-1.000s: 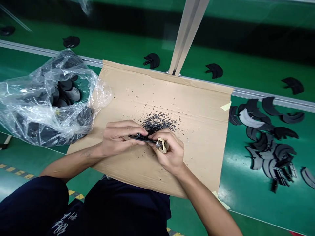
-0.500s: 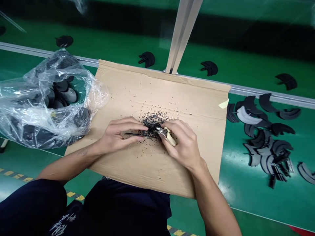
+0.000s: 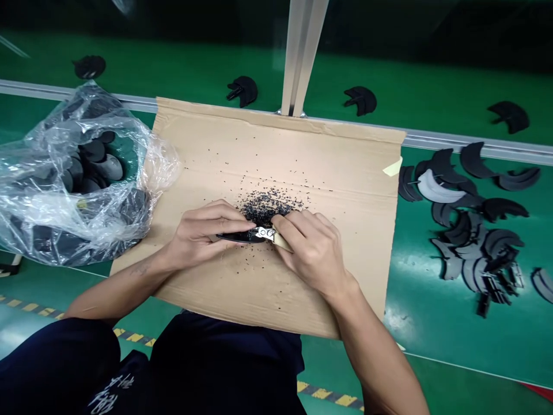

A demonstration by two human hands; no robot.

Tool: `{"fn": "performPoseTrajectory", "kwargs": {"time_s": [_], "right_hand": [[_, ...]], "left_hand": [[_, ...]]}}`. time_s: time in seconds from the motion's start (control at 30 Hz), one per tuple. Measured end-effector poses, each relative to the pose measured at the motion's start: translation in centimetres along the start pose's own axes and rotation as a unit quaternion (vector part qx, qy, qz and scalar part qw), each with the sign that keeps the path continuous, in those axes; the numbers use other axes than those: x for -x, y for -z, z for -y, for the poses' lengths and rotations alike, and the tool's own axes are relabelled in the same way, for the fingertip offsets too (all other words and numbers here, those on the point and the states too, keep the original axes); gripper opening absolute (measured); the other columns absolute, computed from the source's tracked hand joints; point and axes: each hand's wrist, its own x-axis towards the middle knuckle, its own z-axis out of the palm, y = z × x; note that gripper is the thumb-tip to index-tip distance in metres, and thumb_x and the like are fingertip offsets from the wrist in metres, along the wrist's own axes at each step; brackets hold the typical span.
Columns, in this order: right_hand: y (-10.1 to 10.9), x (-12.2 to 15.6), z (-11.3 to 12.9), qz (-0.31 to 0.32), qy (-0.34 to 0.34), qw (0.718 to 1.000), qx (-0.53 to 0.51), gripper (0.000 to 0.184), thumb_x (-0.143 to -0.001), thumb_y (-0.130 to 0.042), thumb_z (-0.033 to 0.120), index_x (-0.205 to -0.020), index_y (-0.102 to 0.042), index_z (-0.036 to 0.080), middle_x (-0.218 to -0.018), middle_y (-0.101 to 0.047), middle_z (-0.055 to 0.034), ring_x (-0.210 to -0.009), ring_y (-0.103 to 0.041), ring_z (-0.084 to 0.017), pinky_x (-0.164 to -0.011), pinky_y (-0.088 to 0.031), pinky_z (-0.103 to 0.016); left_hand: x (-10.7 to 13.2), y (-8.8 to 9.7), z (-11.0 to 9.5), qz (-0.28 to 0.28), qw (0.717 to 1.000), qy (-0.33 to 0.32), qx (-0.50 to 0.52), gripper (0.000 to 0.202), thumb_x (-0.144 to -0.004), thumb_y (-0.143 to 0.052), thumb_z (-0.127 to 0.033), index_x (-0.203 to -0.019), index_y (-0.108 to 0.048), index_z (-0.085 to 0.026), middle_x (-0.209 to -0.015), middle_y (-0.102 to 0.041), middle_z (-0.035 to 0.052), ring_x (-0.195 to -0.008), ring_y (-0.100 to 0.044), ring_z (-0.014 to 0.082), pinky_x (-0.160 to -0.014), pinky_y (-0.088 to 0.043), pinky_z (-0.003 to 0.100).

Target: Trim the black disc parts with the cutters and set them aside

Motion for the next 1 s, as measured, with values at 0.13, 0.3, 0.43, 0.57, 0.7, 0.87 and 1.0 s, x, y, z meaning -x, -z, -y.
{"fn": "performPoseTrajectory", "kwargs": {"time_s": [0.13,0.3,0.43,0.57,0.7,0.87,1.0], "right_hand": [[0.1,0.0,0.1,0.007,0.006,0.999,0.047,0.009,-0.095,-0.061,0.018,-0.099,-0.069,0.017,-0.074,-0.071,-0.0037,-0.065,-0.06,-0.014,-0.061,-0.041,-0.03],[-0.2,0.3,0.3,0.001,0.006,1.0,0.02,0.013,-0.094,-0.057,0.011,-0.089,-0.069,0.017,-0.066,-0.066,-0.0016,-0.059,-0.056,-0.013,-0.058,-0.04,-0.028],[-0.4,0.3,0.0,0.012,-0.04,0.996,-0.082,0.013,-0.094,-0.057,0.013,-0.093,-0.069,0.017,-0.074,-0.069,-0.0042,-0.063,-0.06,-0.014,-0.059,-0.045,-0.028],[-0.3,-0.2,-0.2,0.024,-0.098,0.987,-0.129,0.01,-0.092,-0.06,0.017,-0.099,-0.068,0.018,-0.083,-0.071,-0.0065,-0.069,-0.062,-0.016,-0.061,-0.047,-0.03],[-0.5,-0.4,0.3,0.035,-0.127,0.954,-0.269,0.012,-0.089,-0.069,0.026,-0.098,-0.065,0.02,-0.084,-0.068,-0.0035,-0.068,-0.061,-0.015,-0.059,-0.047,-0.028],[-0.7,-0.2,1.5,-0.039,-0.02,0.987,-0.152,0.006,-0.091,-0.063,0.013,-0.093,-0.067,0.018,-0.078,-0.068,-0.0044,-0.069,-0.06,-0.016,-0.06,-0.042,-0.03],[0.2,-0.4,1.2,-0.001,-0.02,0.96,-0.281,0.006,-0.092,-0.063,0.015,-0.096,-0.066,0.019,-0.081,-0.069,-0.004,-0.07,-0.063,-0.015,-0.061,-0.047,-0.029]], "left_hand": [[0.0,0.0,-0.1,0.007,1.0,-0.006,0.01,0.036,-0.089,-0.073,-0.019,-0.124,-0.07,-0.025,-0.101,-0.075,0.0057,-0.09,-0.068,0.0143,-0.081,-0.056,0.031],[-0.2,0.1,-0.1,0.028,0.999,-0.019,0.011,0.034,-0.09,-0.073,-0.019,-0.123,-0.07,-0.023,-0.1,-0.075,0.0062,-0.088,-0.068,0.0141,-0.078,-0.056,0.03],[-0.5,0.3,-0.4,0.017,1.0,-0.006,-0.016,0.03,-0.088,-0.076,-0.022,-0.117,-0.072,-0.023,-0.097,-0.076,0.0043,-0.087,-0.068,0.0139,-0.078,-0.056,0.03],[-0.5,0.4,-0.6,-0.011,1.0,0.024,-0.016,0.026,-0.086,-0.078,-0.023,-0.111,-0.072,-0.019,-0.097,-0.075,0.0045,-0.087,-0.069,0.0128,-0.077,-0.058,0.027],[-0.4,0.4,-0.6,-0.023,0.999,0.036,0.001,0.021,-0.085,-0.078,-0.021,-0.104,-0.07,-0.016,-0.098,-0.075,0.0057,-0.094,-0.07,0.0142,-0.085,-0.06,0.028],[0.2,0.0,0.1,0.031,0.99,-0.012,-0.136,0.024,-0.092,-0.06,-0.006,-0.113,-0.066,-0.016,-0.106,-0.072,0.0087,-0.101,-0.069,0.0176,-0.088,-0.06,0.033],[0.6,-0.4,0.8,0.059,0.98,-0.005,-0.191,0.041,-0.088,-0.049,0.002,-0.121,-0.063,-0.018,-0.111,-0.069,0.0083,-0.103,-0.067,0.0175,-0.087,-0.06,0.033]]}}
